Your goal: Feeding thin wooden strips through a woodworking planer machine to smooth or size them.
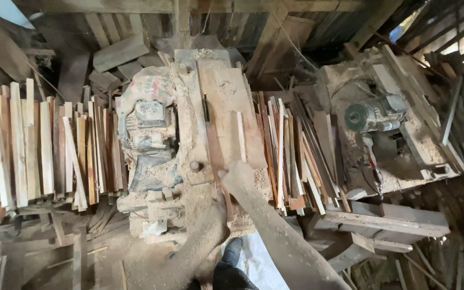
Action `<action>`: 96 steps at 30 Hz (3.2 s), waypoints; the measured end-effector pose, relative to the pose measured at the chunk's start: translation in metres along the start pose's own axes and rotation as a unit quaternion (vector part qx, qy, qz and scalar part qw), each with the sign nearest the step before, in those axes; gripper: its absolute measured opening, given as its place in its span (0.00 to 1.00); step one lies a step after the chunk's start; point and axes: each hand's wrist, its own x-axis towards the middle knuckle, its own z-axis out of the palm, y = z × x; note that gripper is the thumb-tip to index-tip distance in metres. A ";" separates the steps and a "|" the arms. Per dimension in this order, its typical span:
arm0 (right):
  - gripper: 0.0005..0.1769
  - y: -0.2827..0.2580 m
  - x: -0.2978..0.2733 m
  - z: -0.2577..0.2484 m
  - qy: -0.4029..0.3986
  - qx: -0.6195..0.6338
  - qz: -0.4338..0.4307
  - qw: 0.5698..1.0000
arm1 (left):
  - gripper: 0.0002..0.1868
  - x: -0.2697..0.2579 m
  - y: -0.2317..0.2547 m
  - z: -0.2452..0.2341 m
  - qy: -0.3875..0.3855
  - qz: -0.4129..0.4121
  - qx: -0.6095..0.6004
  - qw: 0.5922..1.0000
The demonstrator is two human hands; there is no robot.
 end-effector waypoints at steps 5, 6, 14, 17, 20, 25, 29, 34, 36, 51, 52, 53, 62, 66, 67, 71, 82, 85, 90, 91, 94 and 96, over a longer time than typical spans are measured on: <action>0.15 0.028 -0.003 0.020 0.023 0.007 -0.031 0.999 | 0.49 0.007 0.001 -0.026 0.051 -0.014 -0.106 0.993; 0.15 0.031 0.013 0.027 0.028 0.009 -0.031 0.999 | 0.49 0.016 -0.002 -0.025 0.053 -0.010 -0.103 0.993; 0.17 0.040 0.076 0.058 0.053 0.035 -0.030 0.998 | 0.43 0.045 -0.021 -0.033 0.087 0.008 -0.010 0.996; 0.15 0.031 0.084 0.068 0.062 0.053 -0.052 0.995 | 0.47 0.048 -0.020 -0.043 0.112 0.007 -0.008 0.994; 0.16 0.044 0.134 0.101 0.085 0.074 -0.049 0.992 | 0.45 0.043 -0.017 -0.063 0.114 0.010 0.010 0.993; 0.16 0.022 0.125 0.067 0.104 0.059 -0.066 0.991 | 0.47 0.084 -0.027 -0.049 0.147 0.011 0.060 0.987; 0.15 0.059 0.214 0.129 0.125 0.065 -0.056 0.988 | 0.49 0.079 -0.019 -0.071 0.104 -0.015 0.079 0.991; 0.15 0.039 0.122 0.089 0.102 0.069 -0.033 0.992 | 0.47 0.070 -0.023 -0.043 0.099 -0.022 0.034 0.994; 0.15 0.047 0.128 0.091 0.088 0.055 -0.026 0.994 | 0.47 0.081 -0.026 -0.034 0.093 -0.025 0.014 0.995; 0.16 0.036 -0.051 0.001 -0.144 0.236 0.211 0.938 | 0.28 -0.042 0.022 -0.021 0.026 -0.093 -0.326 0.940; 0.14 0.043 -0.068 -0.003 -0.085 0.120 0.069 0.987 | 0.17 -0.050 0.019 -0.017 0.038 -0.112 -0.399 0.909; 0.32 0.051 -0.084 -0.006 -0.021 -0.001 -0.075 0.997 | 0.14 -0.057 0.016 -0.014 0.049 -0.132 -0.469 0.872; 0.12 0.111 -0.052 -0.124 0.085 0.202 -0.143 0.965 | 0.25 -0.096 0.084 -0.148 0.109 -0.098 -0.438 0.887; 0.23 0.105 -0.041 -0.136 0.129 0.368 0.049 0.919 | 0.12 -0.040 0.071 -0.086 0.054 -0.117 -0.282 0.951; 0.20 0.100 -0.045 -0.128 0.096 0.240 -0.021 0.966 | 0.14 -0.032 0.069 -0.079 0.045 -0.109 -0.324 0.939; 0.25 0.053 -0.075 -0.098 -0.087 0.101 0.041 0.990 | 0.16 -0.033 0.070 -0.076 0.003 -0.141 -0.378 0.915; 0.15 0.034 -0.068 -0.025 -0.065 0.130 -0.124 0.982 | 0.18 -0.051 0.011 -0.066 0.166 -0.091 -0.284 0.940; 0.14 -0.033 -0.091 -0.024 -0.096 0.119 -0.150 0.977 | 0.18 -0.073 -0.031 -0.092 0.158 -0.122 -0.365 0.910; 0.23 -0.109 -0.059 0.079 -0.198 0.284 -0.109 0.932 | 0.22 -0.085 -0.152 -0.093 0.234 -0.140 -0.414 0.868; 0.23 -0.125 -0.046 0.111 -0.223 0.293 -0.111 0.923 | 0.22 -0.077 -0.188 -0.086 0.230 -0.164 -0.383 0.879; 0.23 -0.165 -0.019 0.200 -0.270 0.301 -0.114 0.908 | 0.18 -0.083 -0.271 -0.080 0.219 -0.210 -0.348 0.887; 0.23 -0.189 0.006 0.253 -0.282 0.307 -0.117 0.901 | 0.15 -0.082 -0.319 -0.084 0.212 -0.223 -0.338 0.889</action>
